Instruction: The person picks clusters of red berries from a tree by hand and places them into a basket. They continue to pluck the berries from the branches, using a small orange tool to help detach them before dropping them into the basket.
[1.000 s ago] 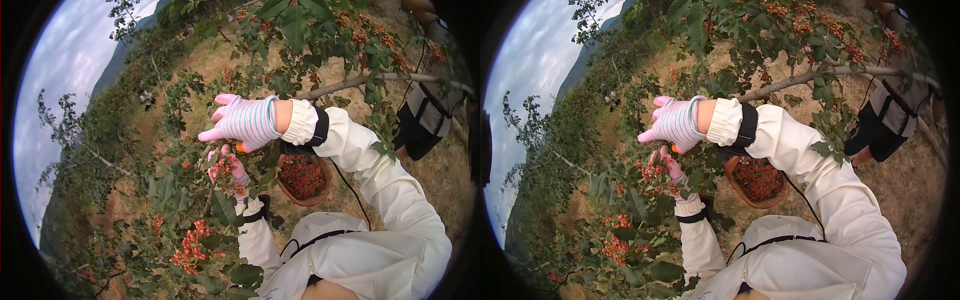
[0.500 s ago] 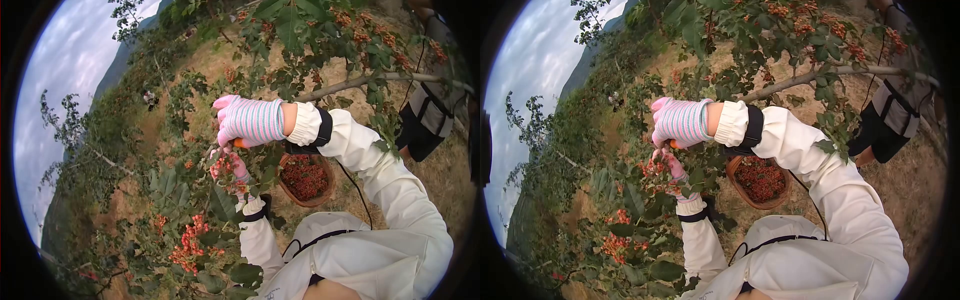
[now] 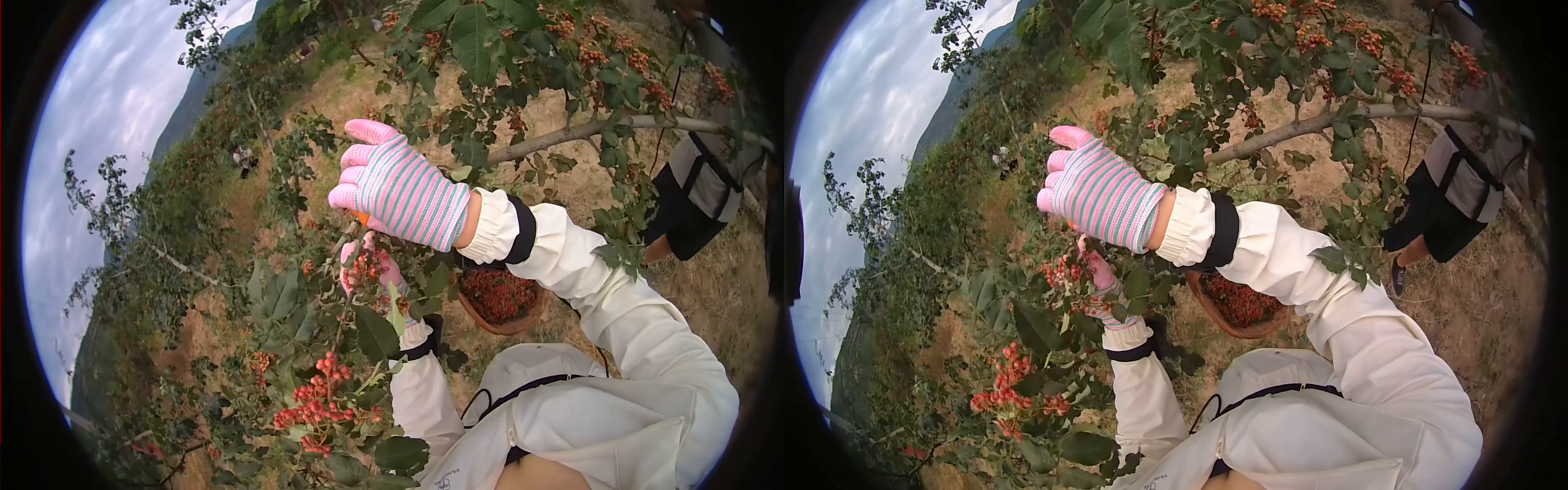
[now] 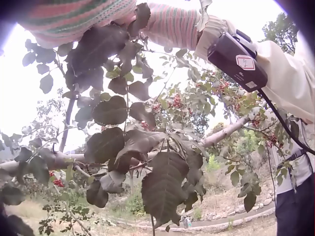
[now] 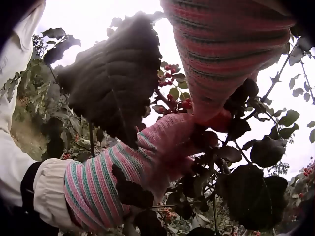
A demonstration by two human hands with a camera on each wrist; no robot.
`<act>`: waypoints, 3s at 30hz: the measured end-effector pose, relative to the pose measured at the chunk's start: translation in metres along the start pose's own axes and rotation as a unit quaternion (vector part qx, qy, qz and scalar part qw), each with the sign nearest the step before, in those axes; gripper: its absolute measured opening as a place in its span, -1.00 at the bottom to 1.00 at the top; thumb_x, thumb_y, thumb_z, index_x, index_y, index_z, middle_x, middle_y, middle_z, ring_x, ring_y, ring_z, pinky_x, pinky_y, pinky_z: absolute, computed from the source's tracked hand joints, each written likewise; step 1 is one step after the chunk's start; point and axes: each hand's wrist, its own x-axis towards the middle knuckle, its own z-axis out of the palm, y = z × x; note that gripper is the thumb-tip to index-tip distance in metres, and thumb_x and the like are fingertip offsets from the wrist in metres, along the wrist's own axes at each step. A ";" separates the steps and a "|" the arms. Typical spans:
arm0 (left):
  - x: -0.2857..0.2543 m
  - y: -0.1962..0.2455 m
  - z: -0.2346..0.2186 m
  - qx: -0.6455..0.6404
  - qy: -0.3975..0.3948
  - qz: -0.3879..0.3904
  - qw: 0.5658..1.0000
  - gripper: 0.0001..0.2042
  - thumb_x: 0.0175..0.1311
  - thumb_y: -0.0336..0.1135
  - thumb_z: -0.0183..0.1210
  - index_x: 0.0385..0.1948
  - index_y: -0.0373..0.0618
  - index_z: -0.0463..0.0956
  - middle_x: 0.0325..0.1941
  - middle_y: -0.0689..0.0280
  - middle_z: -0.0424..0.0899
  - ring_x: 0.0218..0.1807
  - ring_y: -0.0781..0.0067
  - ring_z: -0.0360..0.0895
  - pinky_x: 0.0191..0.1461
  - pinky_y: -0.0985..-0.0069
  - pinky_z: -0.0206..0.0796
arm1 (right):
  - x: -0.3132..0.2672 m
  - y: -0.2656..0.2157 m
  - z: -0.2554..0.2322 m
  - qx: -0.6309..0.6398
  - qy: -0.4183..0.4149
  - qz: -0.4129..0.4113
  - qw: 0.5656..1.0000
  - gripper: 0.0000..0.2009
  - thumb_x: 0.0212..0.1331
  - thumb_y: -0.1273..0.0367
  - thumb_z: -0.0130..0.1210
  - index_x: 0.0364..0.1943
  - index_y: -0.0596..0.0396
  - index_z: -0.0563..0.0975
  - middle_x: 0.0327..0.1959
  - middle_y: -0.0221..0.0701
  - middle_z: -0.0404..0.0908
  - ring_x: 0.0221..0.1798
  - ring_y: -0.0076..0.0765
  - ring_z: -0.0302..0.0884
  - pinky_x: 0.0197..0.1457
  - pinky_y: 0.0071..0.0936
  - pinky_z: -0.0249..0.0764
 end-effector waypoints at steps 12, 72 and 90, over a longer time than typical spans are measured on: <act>-0.014 0.004 -0.010 0.039 0.029 0.007 0.999 -0.60 0.31 -0.22 -0.08 0.13 -0.19 0.20 0.06 0.21 0.35 -0.06 0.34 0.34 0.03 0.45 0.25 | -0.176 -0.011 -0.038 0.084 -0.430 0.133 0.889 -0.69 -0.15 0.40 0.19 -0.20 -0.07 0.56 -0.37 -0.29 0.56 -0.20 -0.15 0.49 0.07 -0.23 0.35; 0.011 0.024 -0.033 0.044 0.143 0.056 0.987 -0.50 0.35 -0.10 -0.14 0.22 -0.20 0.11 0.12 0.17 0.32 0.03 0.35 0.36 0.14 0.41 0.27 | -0.028 0.016 -0.047 0.353 -0.037 0.324 0.877 -0.58 -0.09 0.55 0.08 -0.02 0.14 0.44 -0.20 -0.26 0.61 -0.19 -0.38 0.59 -0.12 -0.48 0.51; 0.111 0.017 0.151 0.939 -0.019 0.265 0.218 -0.80 0.01 -0.49 0.15 -0.27 -0.15 0.50 -0.24 0.15 0.57 -0.07 0.03 0.48 0.07 0.27 0.27 | -0.352 -0.043 0.046 0.202 -0.502 0.366 0.757 -0.41 0.04 0.17 0.06 0.17 0.12 0.26 0.23 -0.09 0.22 0.25 0.00 0.20 0.27 -0.28 0.20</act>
